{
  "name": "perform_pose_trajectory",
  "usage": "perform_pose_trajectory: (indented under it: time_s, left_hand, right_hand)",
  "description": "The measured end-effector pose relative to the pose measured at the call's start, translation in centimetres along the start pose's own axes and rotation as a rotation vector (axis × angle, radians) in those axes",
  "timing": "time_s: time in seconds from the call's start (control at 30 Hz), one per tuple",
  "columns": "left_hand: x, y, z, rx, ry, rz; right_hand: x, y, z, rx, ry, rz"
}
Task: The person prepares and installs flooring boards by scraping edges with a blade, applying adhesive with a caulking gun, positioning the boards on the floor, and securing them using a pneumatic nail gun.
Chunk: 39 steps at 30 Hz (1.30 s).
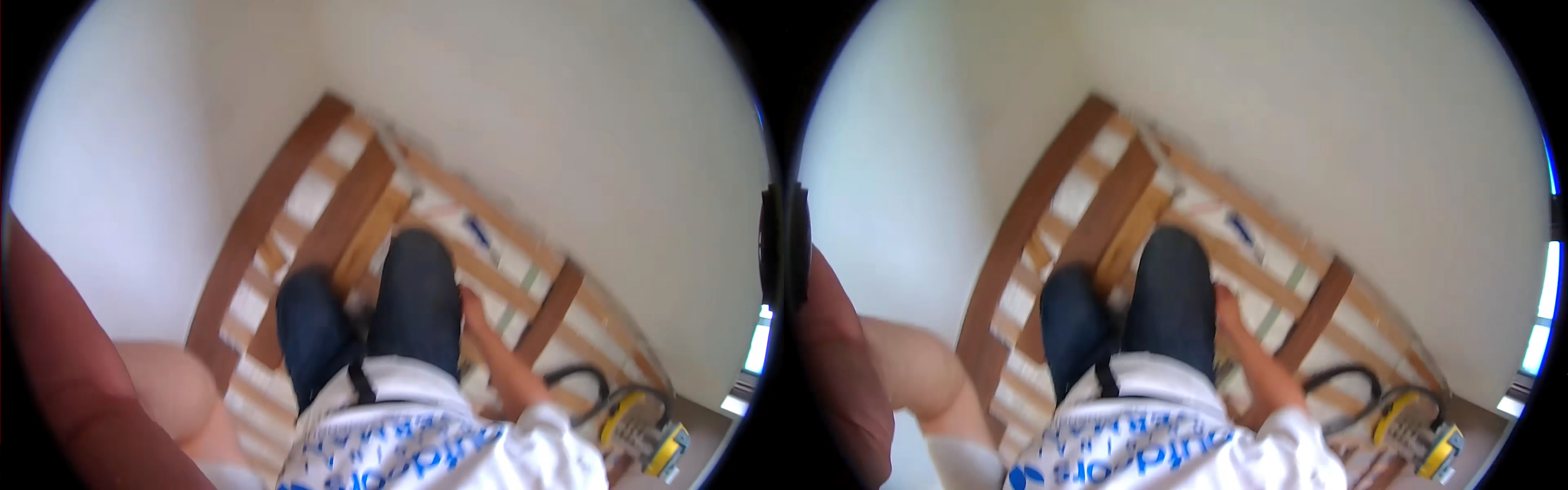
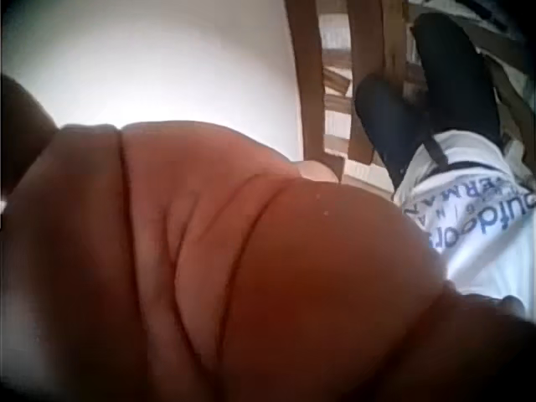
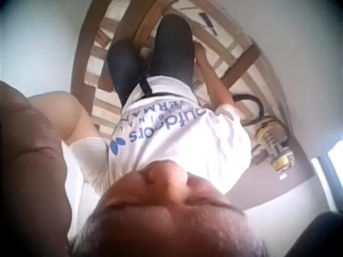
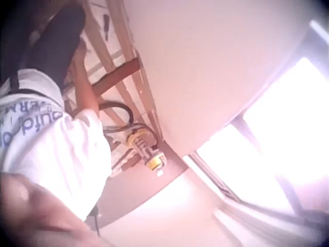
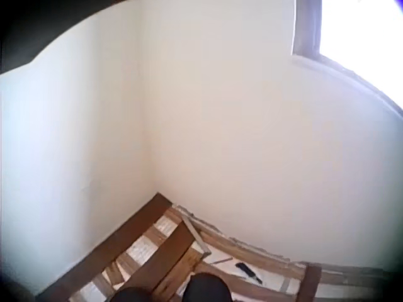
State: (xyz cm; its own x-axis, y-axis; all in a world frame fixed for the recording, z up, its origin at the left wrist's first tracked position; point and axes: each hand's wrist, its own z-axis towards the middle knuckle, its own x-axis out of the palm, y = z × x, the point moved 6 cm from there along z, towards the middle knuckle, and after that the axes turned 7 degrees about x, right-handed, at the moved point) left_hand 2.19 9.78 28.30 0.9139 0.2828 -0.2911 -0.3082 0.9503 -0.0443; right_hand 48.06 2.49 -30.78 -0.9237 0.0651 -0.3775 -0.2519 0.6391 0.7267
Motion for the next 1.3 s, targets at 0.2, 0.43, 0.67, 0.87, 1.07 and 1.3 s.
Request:
perform_pose_trajectory:
  time_s: [0.2, 0.43, 0.67, 0.87, 1.07, 1.3]
  left_hand:
    - [-5.2, -4.5, 7.8, 0.063, -0.002, 0.093]
    - [-11.2, -13.3, 11.2, 0.205, -0.101, 0.081]
    - [-13.5, -17.4, 10.0, 0.271, -0.074, 0.152]
    - [-17.7, -16.7, 11.2, 0.284, -0.024, 0.195]
    - [-15.5, -17.2, 11.0, 0.175, 0.263, 0.351]
    - [-18.8, -18.4, 2.1, 0.039, 0.244, 0.549]
  right_hand:
    - [8.9, 26.0, -5.2, -0.649, 0.226, -0.339]
    - [14.8, 65.5, -33.7, -1.36, 0.756, -0.83]
    - [10.0, 84.7, -54.4, -1.516, 1.365, 0.339]
    - [18.7, 85.9, -42.7, -1.333, 0.724, -0.499]
    - [28.7, 77.0, -30.0, -1.526, 0.422, -1.562]
    - [17.1, 48.6, -24.1, -1.56, 0.508, -1.82]
